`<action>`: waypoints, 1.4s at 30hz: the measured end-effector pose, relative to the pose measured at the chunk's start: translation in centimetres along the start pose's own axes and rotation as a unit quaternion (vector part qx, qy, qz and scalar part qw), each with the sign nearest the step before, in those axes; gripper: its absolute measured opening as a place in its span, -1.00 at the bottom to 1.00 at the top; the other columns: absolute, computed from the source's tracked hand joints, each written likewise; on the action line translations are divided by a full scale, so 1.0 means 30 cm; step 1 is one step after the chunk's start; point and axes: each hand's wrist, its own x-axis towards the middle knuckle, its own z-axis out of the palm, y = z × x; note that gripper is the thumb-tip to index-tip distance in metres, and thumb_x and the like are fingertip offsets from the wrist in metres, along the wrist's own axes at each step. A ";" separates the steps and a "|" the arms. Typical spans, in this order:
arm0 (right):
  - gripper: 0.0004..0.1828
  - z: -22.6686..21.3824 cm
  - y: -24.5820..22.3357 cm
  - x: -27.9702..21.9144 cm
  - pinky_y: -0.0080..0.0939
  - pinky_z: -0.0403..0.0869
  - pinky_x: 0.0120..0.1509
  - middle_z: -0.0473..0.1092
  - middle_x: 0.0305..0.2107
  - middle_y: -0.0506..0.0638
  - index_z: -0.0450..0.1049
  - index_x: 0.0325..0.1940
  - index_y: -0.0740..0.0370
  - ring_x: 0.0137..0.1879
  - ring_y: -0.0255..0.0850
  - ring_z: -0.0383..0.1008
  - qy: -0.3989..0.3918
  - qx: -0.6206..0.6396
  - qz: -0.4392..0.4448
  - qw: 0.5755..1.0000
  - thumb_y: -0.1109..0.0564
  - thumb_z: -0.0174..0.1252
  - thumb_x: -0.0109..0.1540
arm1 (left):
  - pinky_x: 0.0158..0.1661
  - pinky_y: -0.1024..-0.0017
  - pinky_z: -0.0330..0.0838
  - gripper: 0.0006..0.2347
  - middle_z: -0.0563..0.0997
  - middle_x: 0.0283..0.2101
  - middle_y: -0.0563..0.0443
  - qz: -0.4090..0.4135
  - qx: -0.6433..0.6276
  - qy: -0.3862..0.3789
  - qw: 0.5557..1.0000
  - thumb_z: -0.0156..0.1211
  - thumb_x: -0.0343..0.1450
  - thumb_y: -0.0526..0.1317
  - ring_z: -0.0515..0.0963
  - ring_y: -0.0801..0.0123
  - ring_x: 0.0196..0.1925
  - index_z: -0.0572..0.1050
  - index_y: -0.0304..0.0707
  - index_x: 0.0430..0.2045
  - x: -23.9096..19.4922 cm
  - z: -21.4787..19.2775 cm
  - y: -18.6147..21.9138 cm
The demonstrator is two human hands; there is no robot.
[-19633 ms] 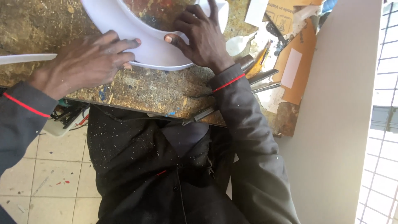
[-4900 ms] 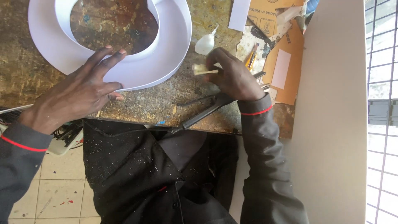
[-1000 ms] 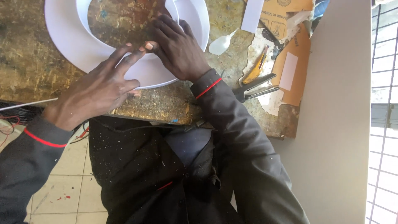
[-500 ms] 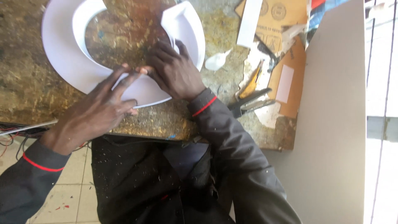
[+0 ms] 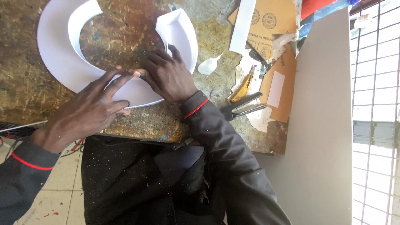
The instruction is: Assembling a 3D sign letter by using a heat gun to bend a plastic border strip and gluing it to the letter's edge.
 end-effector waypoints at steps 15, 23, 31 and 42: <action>-0.65 0.027 0.016 -0.015 0.36 0.40 0.34 0.51 -0.10 0.05 0.57 0.00 0.20 0.14 0.10 0.52 0.011 -0.023 -0.015 1.000 -0.09 0.03 0.56 | 0.39 -0.18 0.66 -0.92 0.13 0.73 -0.26 -0.011 0.016 -0.014 1.000 0.44 0.39 -0.17 0.29 -0.28 0.72 0.73 -0.02 -0.30 0.000 0.001 0.009; -0.60 0.024 0.001 -0.004 0.27 0.36 0.24 0.52 -0.21 0.03 0.56 -0.18 0.17 0.03 0.11 0.51 0.041 -0.034 -0.007 0.999 -0.14 0.08 0.55 | 0.44 -0.26 0.50 -0.79 0.08 0.71 -0.34 -0.011 -0.016 -0.009 1.000 0.37 0.36 -0.41 0.23 -0.35 0.69 0.70 -0.15 -0.17 -0.012 0.043 0.001; -0.62 0.021 0.004 -0.001 0.25 0.36 0.24 0.51 -0.20 0.00 0.56 -0.20 0.11 0.07 0.10 0.51 0.040 -0.036 -0.002 0.999 -0.15 0.09 0.54 | 0.42 -0.22 0.48 -0.86 0.07 0.73 -0.32 -0.002 -0.012 0.002 1.000 0.39 0.40 -0.29 0.19 -0.32 0.71 0.68 -0.16 -0.20 -0.002 0.027 0.000; -0.61 0.015 -0.004 -0.005 0.31 0.39 0.31 0.50 -0.17 0.04 0.51 -0.16 0.10 0.07 0.10 0.53 0.024 -0.035 0.011 0.999 -0.18 0.03 0.55 | 0.50 -0.21 0.41 -0.98 0.11 0.72 -0.32 0.001 -0.017 0.002 1.000 0.41 0.40 -0.22 0.24 -0.32 0.68 0.68 -0.07 -0.39 0.016 -0.004 0.011</action>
